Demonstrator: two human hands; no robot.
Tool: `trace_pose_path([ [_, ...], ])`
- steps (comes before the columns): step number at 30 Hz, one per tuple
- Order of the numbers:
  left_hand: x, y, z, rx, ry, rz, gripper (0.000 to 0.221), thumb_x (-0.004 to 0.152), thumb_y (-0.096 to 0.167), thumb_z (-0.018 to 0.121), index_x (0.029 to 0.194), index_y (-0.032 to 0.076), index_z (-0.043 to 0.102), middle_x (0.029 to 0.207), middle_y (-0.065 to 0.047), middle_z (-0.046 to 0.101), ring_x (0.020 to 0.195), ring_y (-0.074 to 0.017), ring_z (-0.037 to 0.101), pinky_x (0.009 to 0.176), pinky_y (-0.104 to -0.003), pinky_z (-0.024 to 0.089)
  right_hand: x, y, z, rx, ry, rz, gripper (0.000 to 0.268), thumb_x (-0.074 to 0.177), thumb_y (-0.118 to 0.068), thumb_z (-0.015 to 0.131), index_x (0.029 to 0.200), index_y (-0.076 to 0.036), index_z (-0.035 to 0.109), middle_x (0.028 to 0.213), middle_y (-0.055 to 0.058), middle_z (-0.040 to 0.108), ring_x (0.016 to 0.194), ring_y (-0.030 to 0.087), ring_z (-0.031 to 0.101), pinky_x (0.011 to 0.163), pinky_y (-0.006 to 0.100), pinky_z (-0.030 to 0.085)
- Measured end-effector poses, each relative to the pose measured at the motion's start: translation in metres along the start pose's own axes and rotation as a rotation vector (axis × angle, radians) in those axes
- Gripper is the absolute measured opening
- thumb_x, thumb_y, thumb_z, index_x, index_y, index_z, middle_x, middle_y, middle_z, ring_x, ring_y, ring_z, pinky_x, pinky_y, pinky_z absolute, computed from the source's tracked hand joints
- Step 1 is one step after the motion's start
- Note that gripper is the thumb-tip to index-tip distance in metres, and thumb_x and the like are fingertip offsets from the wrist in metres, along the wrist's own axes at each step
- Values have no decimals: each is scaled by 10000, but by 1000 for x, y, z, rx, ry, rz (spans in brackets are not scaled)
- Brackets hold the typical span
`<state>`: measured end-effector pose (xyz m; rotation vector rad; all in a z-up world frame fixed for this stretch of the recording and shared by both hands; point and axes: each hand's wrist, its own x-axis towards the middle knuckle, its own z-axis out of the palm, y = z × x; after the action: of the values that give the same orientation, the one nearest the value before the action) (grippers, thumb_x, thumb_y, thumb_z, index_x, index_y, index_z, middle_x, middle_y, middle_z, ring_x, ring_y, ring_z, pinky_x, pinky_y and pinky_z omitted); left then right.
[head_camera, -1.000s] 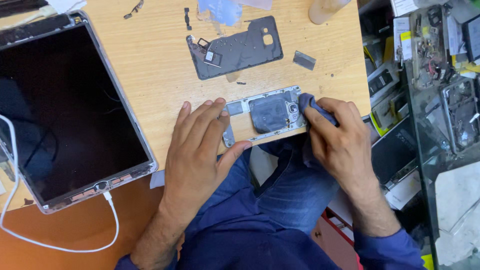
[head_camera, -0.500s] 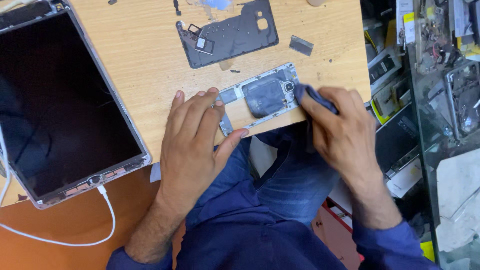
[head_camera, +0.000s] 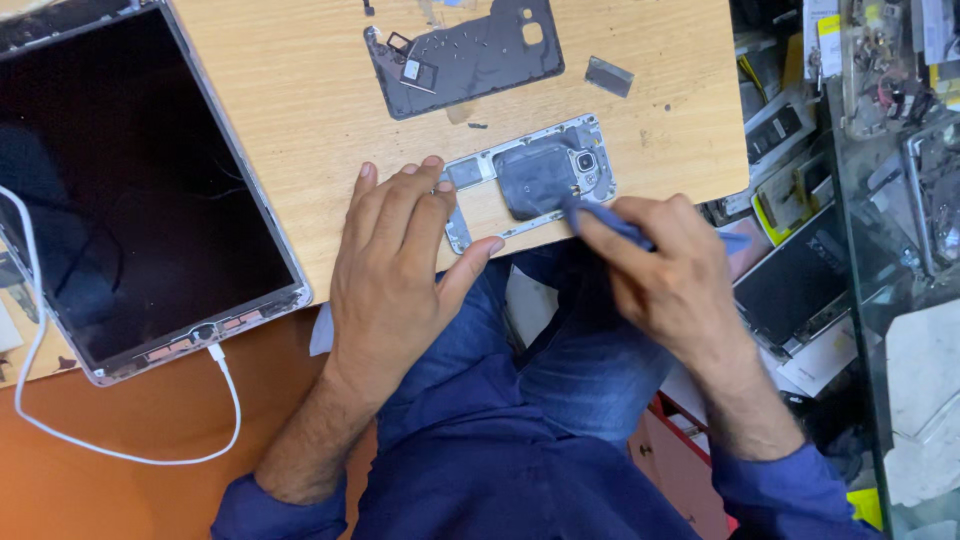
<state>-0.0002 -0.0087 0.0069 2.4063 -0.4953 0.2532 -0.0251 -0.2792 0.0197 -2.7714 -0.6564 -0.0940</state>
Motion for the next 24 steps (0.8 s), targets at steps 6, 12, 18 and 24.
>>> trace_pose_path([
  [6, 1, -2, -3, -18, -23, 1, 521, 870, 328, 850, 1218, -8, 656, 1377, -167, 600, 1309, -347, 551, 1218, -552, 346, 16, 11, -12, -112, 1, -87, 512, 793, -54, 759, 1272, -237, 754, 1117, 19, 654, 891, 252, 558, 785, 378, 477],
  [12, 1, -3, 0, -13, -23, -9, 545, 876, 347, 854, 1233, -4, 642, 1381, -163, 596, 1319, -349, 548, 1220, -554, 347, 15, 23, -4, -102, -52, -265, 460, 823, -140, 789, 1274, -226, 760, 1088, -25, 659, 849, 202, 511, 753, 345, 436],
  [18, -1, -2, 0, 4, -19, -3, 542, 876, 331, 851, 1254, -1, 647, 1385, -165, 602, 1322, -347, 544, 1227, -553, 345, 34, 22, -29, -187, -113, -287, 483, 811, -120, 789, 1279, -237, 776, 1066, -45, 656, 852, 182, 507, 752, 344, 427],
  [24, 3, -1, -6, -13, -48, -14, 560, 864, 361, 850, 1237, -3, 643, 1372, -160, 599, 1309, -338, 558, 1217, -543, 362, 37, 18, -3, -26, -111, -425, 507, 734, -162, 792, 1237, -232, 772, 1092, -27, 688, 846, 186, 527, 743, 340, 452],
])
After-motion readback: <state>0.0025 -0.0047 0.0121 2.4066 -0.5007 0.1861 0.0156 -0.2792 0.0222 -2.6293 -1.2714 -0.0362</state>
